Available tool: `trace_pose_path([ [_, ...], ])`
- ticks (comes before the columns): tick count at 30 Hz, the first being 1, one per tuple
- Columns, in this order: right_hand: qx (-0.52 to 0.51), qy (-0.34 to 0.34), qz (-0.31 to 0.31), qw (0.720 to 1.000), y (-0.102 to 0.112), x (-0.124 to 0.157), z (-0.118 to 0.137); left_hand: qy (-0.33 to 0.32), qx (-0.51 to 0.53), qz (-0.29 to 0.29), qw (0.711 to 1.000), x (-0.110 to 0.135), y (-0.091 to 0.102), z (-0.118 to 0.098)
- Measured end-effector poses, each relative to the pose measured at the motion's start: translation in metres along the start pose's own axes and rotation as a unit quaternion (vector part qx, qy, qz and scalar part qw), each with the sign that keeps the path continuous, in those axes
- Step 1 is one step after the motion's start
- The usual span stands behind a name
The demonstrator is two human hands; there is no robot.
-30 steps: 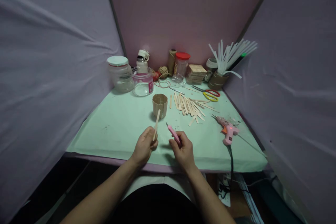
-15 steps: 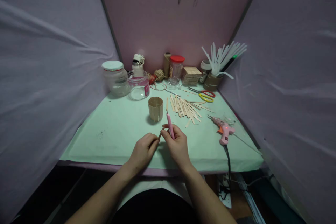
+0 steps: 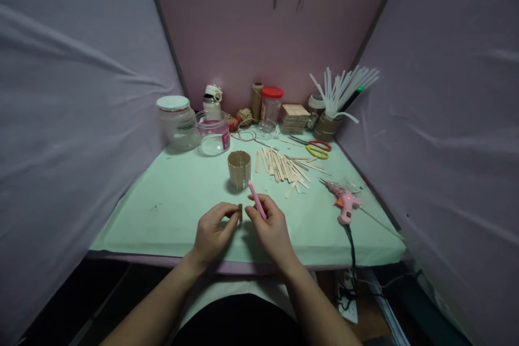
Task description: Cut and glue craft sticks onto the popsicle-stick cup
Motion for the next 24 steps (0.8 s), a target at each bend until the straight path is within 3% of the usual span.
trace_pose_path([
  [5, 0.096, 0.051, -0.007, 0.994, 0.007, 0.015, -0.007, -0.006, -0.052, -0.049, 0.997, 0.002, 0.01, 0.011],
  [12, 0.238, 0.168, -0.013, 0.956, -0.004, 0.037, 0.014, -0.03, -0.064, -0.099, 0.993, 0.01, 0.013, 0.013],
  [24, 0.314, 0.222, -0.024, 0.923, -0.007, 0.052, 0.033, -0.012, -0.055, -0.079, 0.995, 0.009, 0.008, 0.017],
])
Point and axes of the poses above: each hand's wrist, its own x-axis away from the middle knuckle, its own y-axis out of the back of the hand, z = x × y, the point moved 9 cm from there along -x, towards the middle knuckle, and after that the axes turned 6 degrees about -y, right-handed, at the moved point
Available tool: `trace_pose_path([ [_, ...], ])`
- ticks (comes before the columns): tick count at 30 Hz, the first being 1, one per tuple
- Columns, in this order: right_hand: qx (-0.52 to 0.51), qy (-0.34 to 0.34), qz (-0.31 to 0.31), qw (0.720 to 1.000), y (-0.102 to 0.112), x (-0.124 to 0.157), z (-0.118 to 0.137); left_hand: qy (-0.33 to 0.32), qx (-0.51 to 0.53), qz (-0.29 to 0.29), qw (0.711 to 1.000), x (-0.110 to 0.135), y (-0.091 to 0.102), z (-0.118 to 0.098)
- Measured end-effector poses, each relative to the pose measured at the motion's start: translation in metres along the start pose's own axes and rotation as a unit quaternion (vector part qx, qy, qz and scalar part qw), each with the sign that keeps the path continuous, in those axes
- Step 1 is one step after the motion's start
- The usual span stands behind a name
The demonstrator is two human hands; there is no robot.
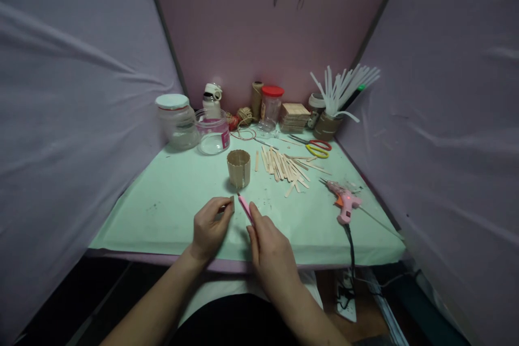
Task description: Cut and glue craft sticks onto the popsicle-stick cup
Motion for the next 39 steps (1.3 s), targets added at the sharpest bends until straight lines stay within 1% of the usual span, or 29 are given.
trace_pose_path([
  [8, 0.014, -0.005, 0.015, 1.0, 0.002, -0.002, 0.006, 0.005, 0.001, 0.005, 1.0, 0.0, -0.002, 0.002],
  [16, 0.02, -0.008, 0.016, 1.0, 0.003, -0.002, 0.007, 0.008, 0.009, 0.007, 1.0, -0.001, -0.002, 0.001],
  [23, 0.042, -0.003, 0.027, 0.999, 0.003, -0.003, 0.01, -0.003, 0.009, 0.008, 1.0, -0.001, -0.002, -0.001],
  [26, 0.055, -0.009, 0.032, 0.998, 0.003, -0.004, 0.011, 0.006, 0.008, 0.013, 1.0, 0.0, -0.003, 0.001],
  [31, 0.087, -0.011, 0.028, 0.996, 0.003, -0.003, 0.012, 0.01, 0.009, 0.013, 1.0, 0.0, -0.003, 0.001],
  [39, 0.097, -0.015, 0.018, 0.995, 0.0, -0.002, 0.011, 0.003, 0.004, 0.01, 1.0, -0.001, -0.003, 0.0],
])
Point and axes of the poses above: each hand's wrist, its own x-axis away from the middle knuckle, its own y-axis out of the back of the hand, z = x × y, the point moved 9 cm from there along -x, towards the middle knuckle, and after that the axes turned 6 degrees about -y, right-handed, at the moved point
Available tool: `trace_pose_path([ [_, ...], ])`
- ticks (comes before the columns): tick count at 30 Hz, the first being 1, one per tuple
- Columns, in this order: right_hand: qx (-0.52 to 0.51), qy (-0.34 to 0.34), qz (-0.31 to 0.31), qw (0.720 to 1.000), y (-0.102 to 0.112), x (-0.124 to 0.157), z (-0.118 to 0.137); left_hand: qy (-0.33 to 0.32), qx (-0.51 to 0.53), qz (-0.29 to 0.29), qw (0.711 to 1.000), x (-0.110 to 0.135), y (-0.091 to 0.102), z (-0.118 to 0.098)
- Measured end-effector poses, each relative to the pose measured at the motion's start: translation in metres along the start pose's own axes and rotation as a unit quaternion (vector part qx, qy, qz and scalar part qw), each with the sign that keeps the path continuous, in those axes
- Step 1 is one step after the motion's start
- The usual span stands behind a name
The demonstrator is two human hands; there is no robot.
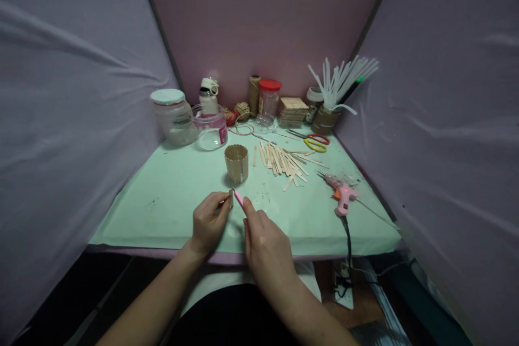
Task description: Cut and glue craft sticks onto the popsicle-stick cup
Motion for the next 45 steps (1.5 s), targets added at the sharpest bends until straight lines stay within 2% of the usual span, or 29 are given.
trace_pose_path([
  [13, 0.01, 0.0, -0.001, 1.0, -0.0032, 0.002, 0.0009, -0.007, -0.002, 0.0, 1.0, -0.0002, 0.0009, -0.0029],
  [27, 0.039, 0.0, -0.029, 0.999, -0.0046, 0.0048, 0.0017, -0.031, -0.014, -0.005, 0.999, 0.0, 0.0009, -0.0053],
  [45, 0.079, -0.006, -0.023, 0.997, -0.0061, 0.0048, 0.0008, -0.036, -0.032, -0.005, 0.999, -0.0004, 0.0009, -0.0078],
])
Point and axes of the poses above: each hand's wrist, its own x-axis away from the middle knuckle, its own y-axis out of the back of the hand, z = x × y, the point moved 9 cm from there along -x, towards the middle knuckle, and after that the axes turned 6 degrees about -y, right-handed, at the moved point
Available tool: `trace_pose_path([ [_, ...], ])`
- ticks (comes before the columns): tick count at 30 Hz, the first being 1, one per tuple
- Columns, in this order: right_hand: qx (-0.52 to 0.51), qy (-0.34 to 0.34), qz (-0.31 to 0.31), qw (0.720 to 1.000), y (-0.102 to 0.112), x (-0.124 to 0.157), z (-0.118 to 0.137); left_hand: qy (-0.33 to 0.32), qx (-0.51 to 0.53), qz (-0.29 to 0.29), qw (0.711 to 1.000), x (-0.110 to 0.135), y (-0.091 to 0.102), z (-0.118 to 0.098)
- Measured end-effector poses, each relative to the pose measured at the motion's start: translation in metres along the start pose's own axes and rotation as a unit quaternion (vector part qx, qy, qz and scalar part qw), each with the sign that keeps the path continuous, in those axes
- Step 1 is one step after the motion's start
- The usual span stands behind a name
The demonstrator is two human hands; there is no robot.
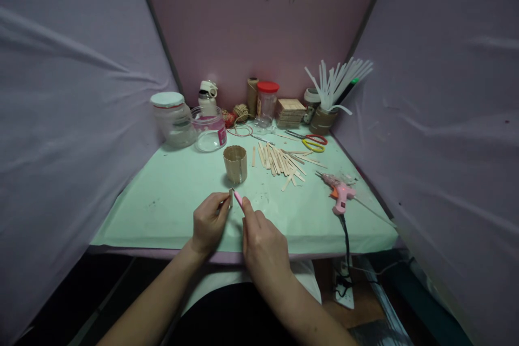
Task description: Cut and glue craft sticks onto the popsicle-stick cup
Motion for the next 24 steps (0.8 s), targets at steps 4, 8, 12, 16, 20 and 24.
trace_pose_path([
  [4, -0.001, 0.003, 0.001, 1.0, -0.001, 0.0001, 0.0004, -0.002, -0.003, -0.002, 1.0, 0.0001, -0.0005, 0.0002],
  [8, 0.008, 0.006, -0.003, 1.0, 0.0001, -0.0003, 0.0011, 0.001, -0.001, -0.001, 1.0, -0.0001, -0.0006, 0.0008],
  [12, 0.02, 0.002, 0.001, 1.0, -0.0004, -0.0001, 0.0008, 0.001, -0.002, -0.002, 1.0, 0.0, -0.0001, 0.001],
  [16, 0.028, 0.001, 0.002, 1.0, -0.0001, 0.0002, 0.0009, -0.003, -0.003, -0.006, 1.0, 0.0001, 0.0006, 0.0002],
  [20, 0.032, 0.0, 0.009, 0.999, 0.0005, 0.0, 0.0015, 0.001, -0.003, -0.002, 1.0, -0.0001, -0.0002, 0.0007],
  [24, 0.036, -0.003, 0.011, 0.999, 0.0016, -0.0004, 0.0016, 0.006, 0.001, 0.0, 1.0, -0.0002, -0.0008, 0.0019],
])
Point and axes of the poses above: each hand's wrist, its own x-axis away from the middle knuckle, its own y-axis out of the back of the hand, z = x × y, the point moved 9 cm from there along -x, towards the middle knuckle, and after that the axes turned 6 degrees about -y, right-handed, at the moved point
